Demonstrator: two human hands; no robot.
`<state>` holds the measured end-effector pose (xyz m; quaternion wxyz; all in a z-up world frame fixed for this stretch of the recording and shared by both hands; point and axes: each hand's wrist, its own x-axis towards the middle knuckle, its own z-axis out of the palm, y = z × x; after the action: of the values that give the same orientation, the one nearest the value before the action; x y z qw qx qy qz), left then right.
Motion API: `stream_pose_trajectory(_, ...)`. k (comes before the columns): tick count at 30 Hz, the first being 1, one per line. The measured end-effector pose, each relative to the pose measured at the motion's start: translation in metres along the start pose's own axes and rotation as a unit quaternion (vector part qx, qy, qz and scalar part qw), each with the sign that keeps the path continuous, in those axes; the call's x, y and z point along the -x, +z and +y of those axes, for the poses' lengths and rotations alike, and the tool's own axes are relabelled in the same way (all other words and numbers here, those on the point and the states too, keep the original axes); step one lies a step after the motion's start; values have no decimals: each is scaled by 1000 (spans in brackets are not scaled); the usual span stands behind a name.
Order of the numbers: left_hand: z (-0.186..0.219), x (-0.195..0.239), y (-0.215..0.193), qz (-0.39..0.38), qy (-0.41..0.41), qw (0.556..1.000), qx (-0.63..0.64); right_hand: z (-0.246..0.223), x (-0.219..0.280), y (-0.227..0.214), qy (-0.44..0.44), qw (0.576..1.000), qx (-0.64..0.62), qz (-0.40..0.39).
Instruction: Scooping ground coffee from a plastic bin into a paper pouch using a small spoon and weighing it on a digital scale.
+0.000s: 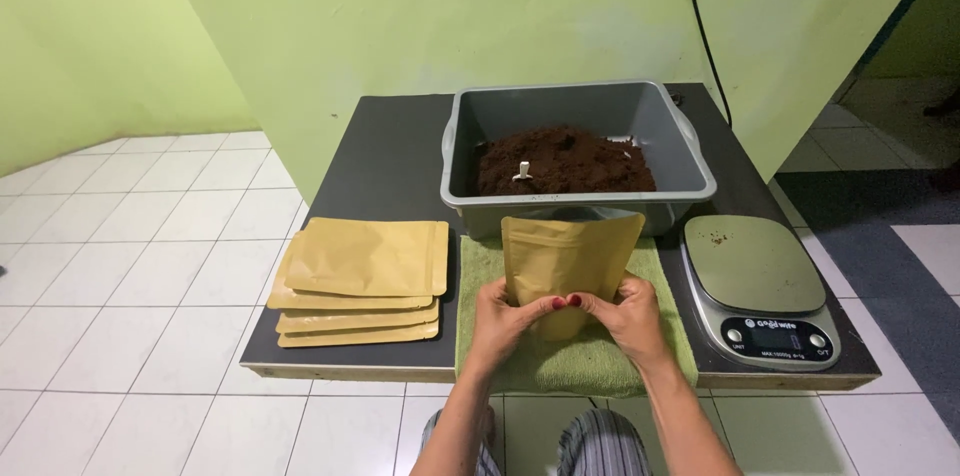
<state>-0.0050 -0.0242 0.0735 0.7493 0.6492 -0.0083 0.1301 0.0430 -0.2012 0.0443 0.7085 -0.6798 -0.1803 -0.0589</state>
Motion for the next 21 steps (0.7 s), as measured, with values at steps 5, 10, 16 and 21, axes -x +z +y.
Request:
stream_pose_trajectory(5,-10,-6,1,15,19,1000,4,-17,-1,2,-4,1000,-3,4)
stream_pose_trajectory(10,-10,-6,3,31,12,999,7,-12,-2,3,-10,1000,-4,16)
stream_pose_trajectory(16,0,-8,2,37,4,999,22,-21,-4,3,-5,1000,-8,18)
stream_pose_trajectory(21,-18,-11,-1,43,14,999,11,-14,-5,4,0,999,-16,35)
